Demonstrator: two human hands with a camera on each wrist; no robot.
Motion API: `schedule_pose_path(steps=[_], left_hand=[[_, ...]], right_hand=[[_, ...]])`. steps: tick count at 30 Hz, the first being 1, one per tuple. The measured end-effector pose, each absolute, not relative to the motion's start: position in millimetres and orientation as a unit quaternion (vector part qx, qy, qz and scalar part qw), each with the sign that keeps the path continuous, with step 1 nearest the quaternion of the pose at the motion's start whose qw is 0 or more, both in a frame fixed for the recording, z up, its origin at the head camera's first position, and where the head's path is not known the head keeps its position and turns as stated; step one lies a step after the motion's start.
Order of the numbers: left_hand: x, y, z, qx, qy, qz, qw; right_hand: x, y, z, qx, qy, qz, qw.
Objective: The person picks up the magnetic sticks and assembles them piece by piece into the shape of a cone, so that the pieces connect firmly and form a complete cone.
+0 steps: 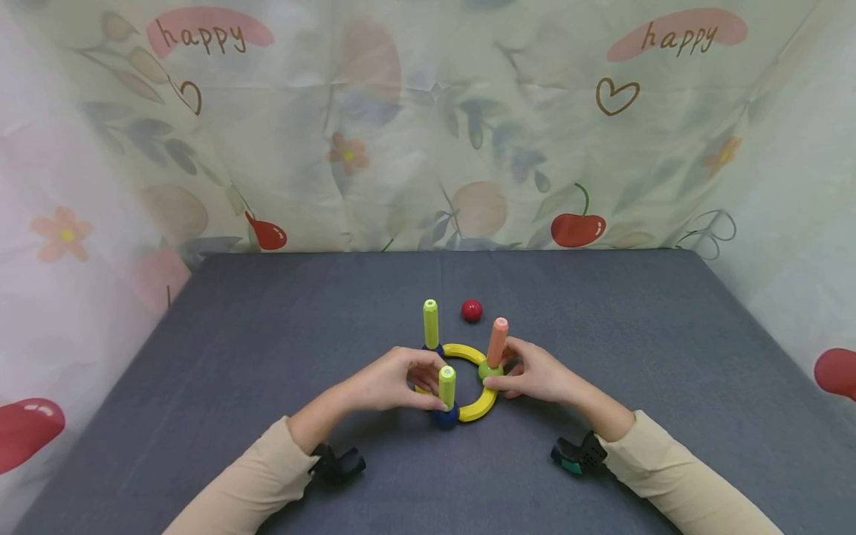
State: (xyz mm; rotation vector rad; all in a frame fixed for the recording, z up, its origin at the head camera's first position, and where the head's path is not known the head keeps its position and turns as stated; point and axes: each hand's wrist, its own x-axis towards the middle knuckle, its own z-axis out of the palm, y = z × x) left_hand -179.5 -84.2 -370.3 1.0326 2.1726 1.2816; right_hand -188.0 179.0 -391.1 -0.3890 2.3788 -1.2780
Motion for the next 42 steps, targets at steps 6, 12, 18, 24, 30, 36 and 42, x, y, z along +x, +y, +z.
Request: schedule_pose_path(steps=[6,12,18,24,30,36,42], left_hand=[[-178.8,-83.5,-369.5,0.364,0.785,0.457,0.205],[-177.0,-81.5,-369.7,0.362,0.785,0.461,0.201],[-175.4,-77.2,-371.6,0.367,0.775,0.472,0.207],[-173.5,-73.6,-372.5,0.365,0.772,0.474,0.216],[-173.1,-73.8,-372.8,0.372,0.772,0.468,0.216],[-178.0,-87.6,-372.7,0.347,0.804,0.440,0.198],[-190.4,-106.3,-377.8,0.275,0.851,0.415,0.167]], right_hand=[[-184.8,173.6,-391.7,-0.154,0.865,-0.442,0.181],[-183.6,169.5,-390.6,-0.160,0.879,-0.419,0.160],[-183.4,168.0,-389.2,-0.169,0.884,-0.411,0.147],[-184.0,168.9,-388.2,-0.165,0.879,-0.420,0.155],[-186.4,169.9,-390.1,-0.160,0.876,-0.426,0.158],[-187.7,170.2,-390.7,-0.151,0.875,-0.429,0.166],[-186.9,169.7,-389.1,-0.141,0.875,-0.429,0.173]])
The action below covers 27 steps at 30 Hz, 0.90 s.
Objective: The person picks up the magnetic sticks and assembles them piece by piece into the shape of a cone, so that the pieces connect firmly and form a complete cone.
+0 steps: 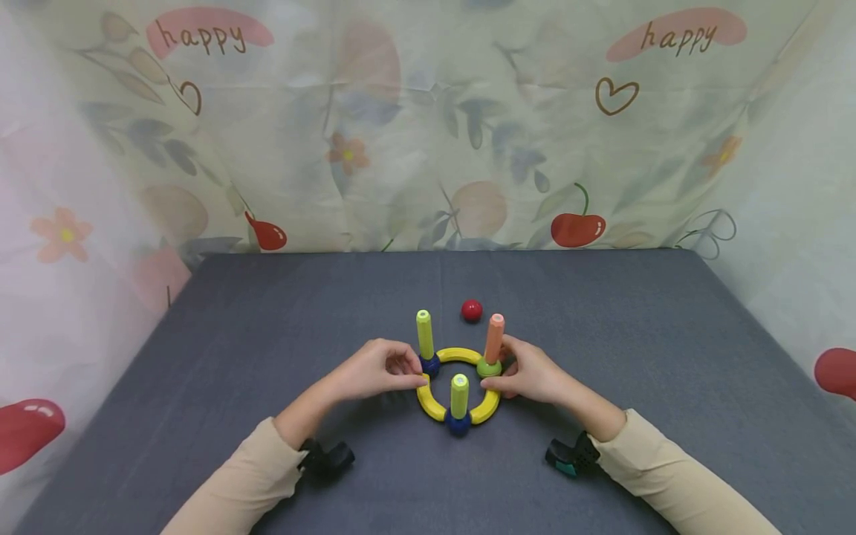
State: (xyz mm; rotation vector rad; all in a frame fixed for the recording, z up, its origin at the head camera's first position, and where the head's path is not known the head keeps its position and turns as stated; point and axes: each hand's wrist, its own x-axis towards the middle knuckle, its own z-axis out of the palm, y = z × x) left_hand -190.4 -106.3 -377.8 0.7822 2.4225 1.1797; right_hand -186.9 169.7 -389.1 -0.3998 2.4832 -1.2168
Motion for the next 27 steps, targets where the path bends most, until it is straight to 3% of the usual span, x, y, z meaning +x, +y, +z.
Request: schedule_pose_path(steps=[6,17,27], left_hand=[[-199.7,-109.9,-385.5,0.198,0.861,0.434,0.175],[-204.9,-95.6,-389.6,0.207,0.891,0.378,0.144],[-204.5,-99.1,-384.8,0.224,0.893,0.362,0.145]], right_hand=[[-187.7,169.0,-389.3,-0.135,0.877,-0.426,0.175],[-188.6,167.4,-391.3,-0.143,0.874,-0.430,0.174],[-192.4,167.3,-391.3,-0.164,0.878,-0.417,0.170]])
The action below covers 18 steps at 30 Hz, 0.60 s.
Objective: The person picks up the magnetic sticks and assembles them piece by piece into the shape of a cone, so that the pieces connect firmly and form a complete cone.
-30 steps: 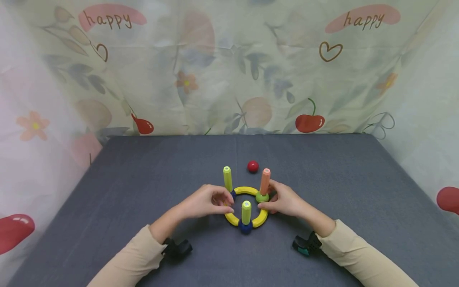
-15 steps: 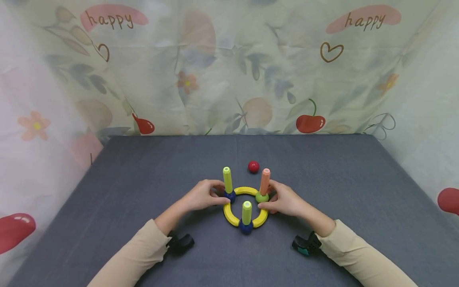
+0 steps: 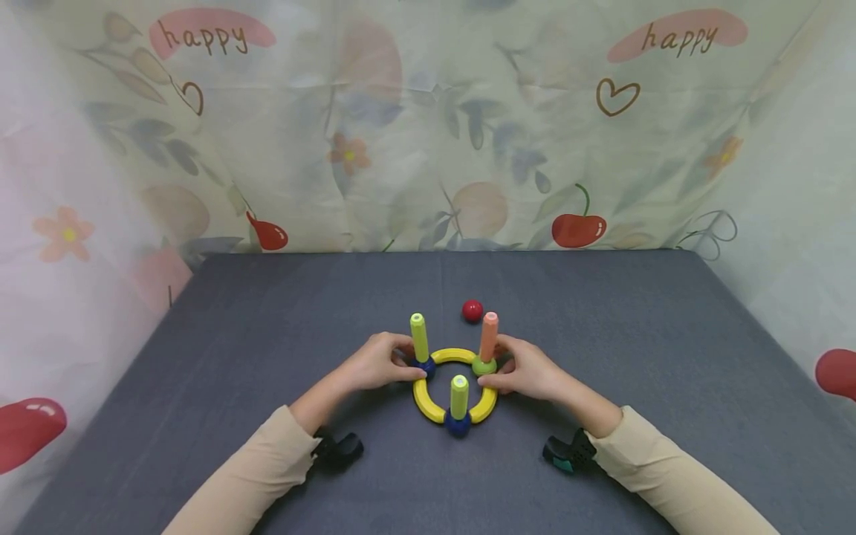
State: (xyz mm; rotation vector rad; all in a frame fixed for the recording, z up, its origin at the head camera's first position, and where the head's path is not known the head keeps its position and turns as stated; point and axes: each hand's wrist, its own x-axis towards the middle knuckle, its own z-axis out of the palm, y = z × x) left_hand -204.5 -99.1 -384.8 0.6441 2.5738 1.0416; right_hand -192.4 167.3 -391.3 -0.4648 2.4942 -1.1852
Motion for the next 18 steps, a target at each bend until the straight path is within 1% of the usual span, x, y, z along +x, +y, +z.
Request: schedule_pose_path(steps=[4,7,18], left_hand=[[-204.7,-105.3,-385.5,0.222,0.894,0.362,0.145],[-206.2,-112.8,-386.1,0.217,0.893,0.368,0.146],[-216.5,-148.0,-385.6,0.173,0.898,0.381,0.139]], right_hand=[[-197.2,171.0,-388.6,-0.193,0.872,-0.411,0.182],[-203.8,175.7,-385.7,-0.198,0.866,-0.420,0.185],[-243.3,185.5,-384.0,-0.156,0.880,-0.429,0.128]])
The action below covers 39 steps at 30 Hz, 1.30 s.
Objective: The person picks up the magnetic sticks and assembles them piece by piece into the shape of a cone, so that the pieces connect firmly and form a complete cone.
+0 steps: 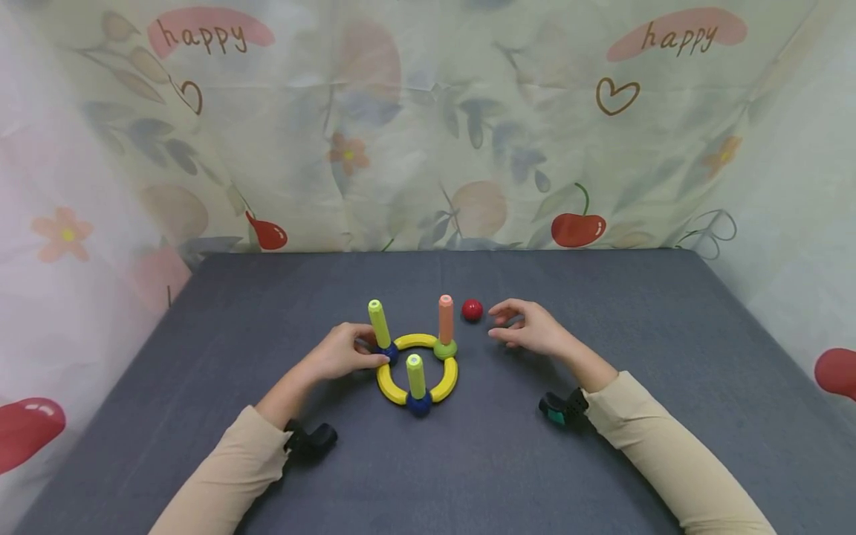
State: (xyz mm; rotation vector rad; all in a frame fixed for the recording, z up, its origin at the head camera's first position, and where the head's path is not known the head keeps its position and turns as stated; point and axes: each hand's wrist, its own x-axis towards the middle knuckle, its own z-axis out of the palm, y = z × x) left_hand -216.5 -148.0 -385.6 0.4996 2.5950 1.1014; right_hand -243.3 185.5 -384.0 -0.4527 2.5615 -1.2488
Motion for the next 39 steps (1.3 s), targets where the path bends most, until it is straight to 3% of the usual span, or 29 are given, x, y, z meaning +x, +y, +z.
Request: schedule_pose_path(steps=[16,30,39], left_hand=[[-228.0,-170.8,-386.1,0.140,0.907,0.376,0.129],[-228.5,-168.2,-387.4,0.129,0.906,0.380,0.131],[-228.5,-157.5,-389.3,0.144,0.901,0.387,0.133]], right_hand=[[-276.2,161.3,-392.3,-0.065,0.855,-0.492,0.153],[-280.4,155.0,-395.1,-0.054,0.870,-0.464,0.159],[-275.8,160.0,-374.6,-0.052,0.869,-0.475,0.129]])
